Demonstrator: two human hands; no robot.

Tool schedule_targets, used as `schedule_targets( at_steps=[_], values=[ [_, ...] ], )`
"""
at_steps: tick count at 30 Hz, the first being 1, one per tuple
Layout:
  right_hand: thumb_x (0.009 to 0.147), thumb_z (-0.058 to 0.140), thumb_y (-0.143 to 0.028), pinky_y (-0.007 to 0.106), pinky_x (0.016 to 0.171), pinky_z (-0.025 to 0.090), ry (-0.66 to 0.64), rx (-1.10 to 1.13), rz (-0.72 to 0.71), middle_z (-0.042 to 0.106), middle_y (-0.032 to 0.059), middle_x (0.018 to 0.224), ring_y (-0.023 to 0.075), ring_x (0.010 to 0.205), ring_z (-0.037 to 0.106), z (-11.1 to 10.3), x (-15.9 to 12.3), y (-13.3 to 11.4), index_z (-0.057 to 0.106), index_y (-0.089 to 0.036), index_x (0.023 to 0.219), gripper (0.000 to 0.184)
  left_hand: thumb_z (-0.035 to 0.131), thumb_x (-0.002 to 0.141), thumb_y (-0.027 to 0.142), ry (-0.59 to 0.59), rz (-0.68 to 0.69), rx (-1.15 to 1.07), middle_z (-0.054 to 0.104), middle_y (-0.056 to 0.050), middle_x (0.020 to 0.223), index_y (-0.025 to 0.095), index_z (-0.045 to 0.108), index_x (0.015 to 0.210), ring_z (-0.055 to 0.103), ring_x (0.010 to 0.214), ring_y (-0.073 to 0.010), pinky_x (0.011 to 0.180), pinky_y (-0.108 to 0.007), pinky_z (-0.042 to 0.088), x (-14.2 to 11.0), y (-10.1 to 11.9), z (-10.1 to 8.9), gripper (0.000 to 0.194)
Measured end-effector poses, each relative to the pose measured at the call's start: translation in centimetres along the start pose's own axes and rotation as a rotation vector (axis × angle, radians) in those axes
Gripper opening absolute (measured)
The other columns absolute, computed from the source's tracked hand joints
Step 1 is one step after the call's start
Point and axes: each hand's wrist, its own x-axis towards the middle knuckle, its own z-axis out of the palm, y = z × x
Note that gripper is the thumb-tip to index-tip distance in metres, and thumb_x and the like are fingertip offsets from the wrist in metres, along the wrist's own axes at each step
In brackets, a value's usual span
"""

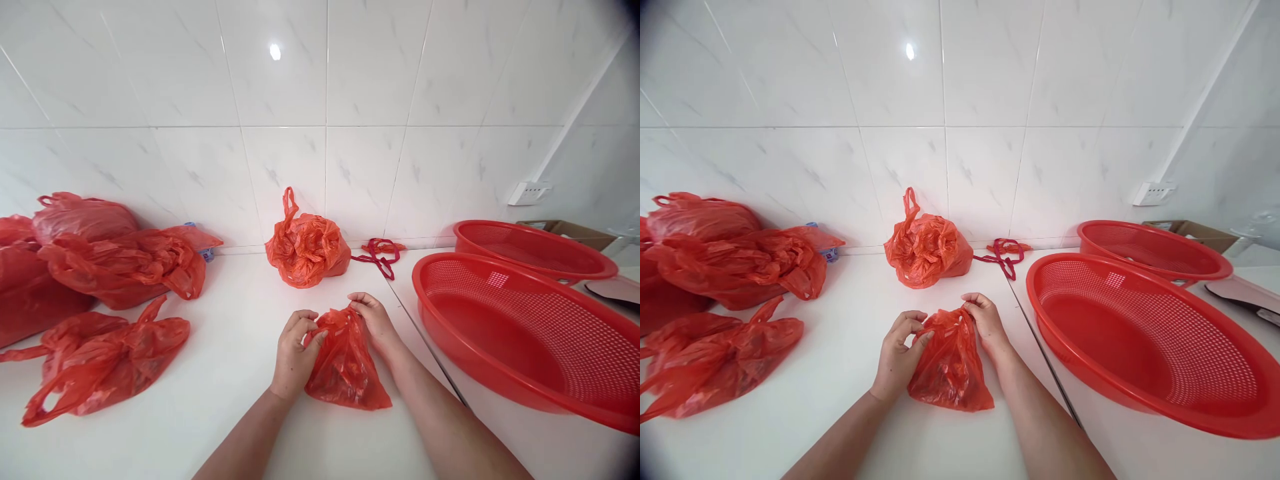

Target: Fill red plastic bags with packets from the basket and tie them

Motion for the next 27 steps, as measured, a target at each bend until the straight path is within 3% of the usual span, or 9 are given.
schedule_targets(
  at_steps=[5, 8, 12, 16, 22, 25, 27],
  values=[
    [0.069, 0.051, -0.028, 0.029, 0.068, 0.042, 0.143, -0.202, -0.104, 0.056, -0.0026, 0.068, 0.0145, 0.064, 0.051, -1.3, 0.6, 0.0, 0.064, -0.020, 0.091, 0.027, 0.050, 0.083, 0.010, -0.033, 0.273, 0.088, 0.061, -0.005, 0.097, 0.021, 0.047, 0.073, 0.059, 0.087, -0.0154, 0.071, -0.028, 0.049, -0.9, 2.1, 0.0, 0.015],
    [0.074, 0.043, -0.026, 0.029, 0.070, 0.043, 0.176, -0.426, -0.208, 0.061, 0.0005, 0.083, 0.0154, 0.072, 0.054, -1.9, 0.9, 0.2, 0.061, -0.020, 0.102, 0.034, 0.051, 0.081, 0.004, -0.076, 0.471, 0.047, 0.063, -0.005, 0.089, 0.021, 0.045, 0.076, 0.058, 0.077, -0.0137, 0.066, -0.027, 0.049, -1.9, 3.8, 0.6, 0.018],
    [0.074, 0.039, -0.021, 0.032, 0.082, 0.043, 0.232, -0.607, -0.277, 0.063, 0.0044, 0.098, 0.0184, 0.089, 0.055, -2.6, 1.7, 0.9, 0.061, -0.019, 0.101, 0.035, 0.051, 0.080, 0.003, -0.138, 0.653, -0.014, 0.063, -0.006, 0.085, 0.021, 0.045, 0.082, 0.057, 0.072, -0.0129, 0.062, -0.025, 0.048, -3.2, 5.4, 1.5, 0.019],
    [0.074, 0.038, -0.019, 0.035, 0.089, 0.040, 0.304, -0.642, -0.270, 0.062, 0.0068, 0.103, 0.0208, 0.098, 0.054, -3.4, 2.4, 1.5, 0.062, -0.019, 0.100, 0.035, 0.050, 0.079, 0.002, -0.152, 0.719, 0.014, 0.064, -0.005, 0.081, 0.020, 0.044, 0.084, 0.054, 0.064, -0.0117, 0.055, -0.024, 0.045, -3.7, 5.8, 1.8, 0.020],
    [0.073, 0.038, -0.021, 0.032, 0.085, 0.042, 0.358, -0.631, -0.213, 0.065, 0.0059, 0.101, 0.0202, 0.095, 0.057, -3.7, 2.4, 1.6, 0.062, -0.020, 0.100, 0.036, 0.052, 0.081, 0.005, -0.184, 0.749, 0.060, 0.064, -0.004, 0.079, 0.020, 0.046, 0.084, 0.053, 0.061, -0.0111, 0.054, -0.025, 0.043, -3.7, 6.1, 1.7, 0.016],
    [0.074, 0.039, -0.024, 0.030, 0.078, 0.044, 0.379, -0.601, -0.174, 0.067, 0.0047, 0.095, 0.0195, 0.087, 0.059, -3.7, 2.3, 1.7, 0.061, -0.020, 0.103, 0.037, 0.052, 0.086, 0.021, -0.228, 0.733, 0.052, 0.063, -0.007, 0.083, 0.019, 0.049, 0.085, 0.055, 0.064, -0.0129, 0.056, -0.026, 0.045, -3.6, 6.0, 1.6, 0.004],
    [0.074, 0.038, -0.026, 0.030, 0.076, 0.044, 0.382, -0.582, -0.158, 0.067, 0.0045, 0.095, 0.0191, 0.085, 0.060, -3.8, 2.2, 1.6, 0.060, -0.020, 0.104, 0.037, 0.045, 0.090, 0.038, -0.237, 0.695, 0.044, 0.061, -0.011, 0.091, 0.018, 0.052, 0.093, 0.057, 0.070, -0.0156, 0.060, -0.029, 0.047, -3.5, 5.6, 1.4, 0.021]
  ],
)
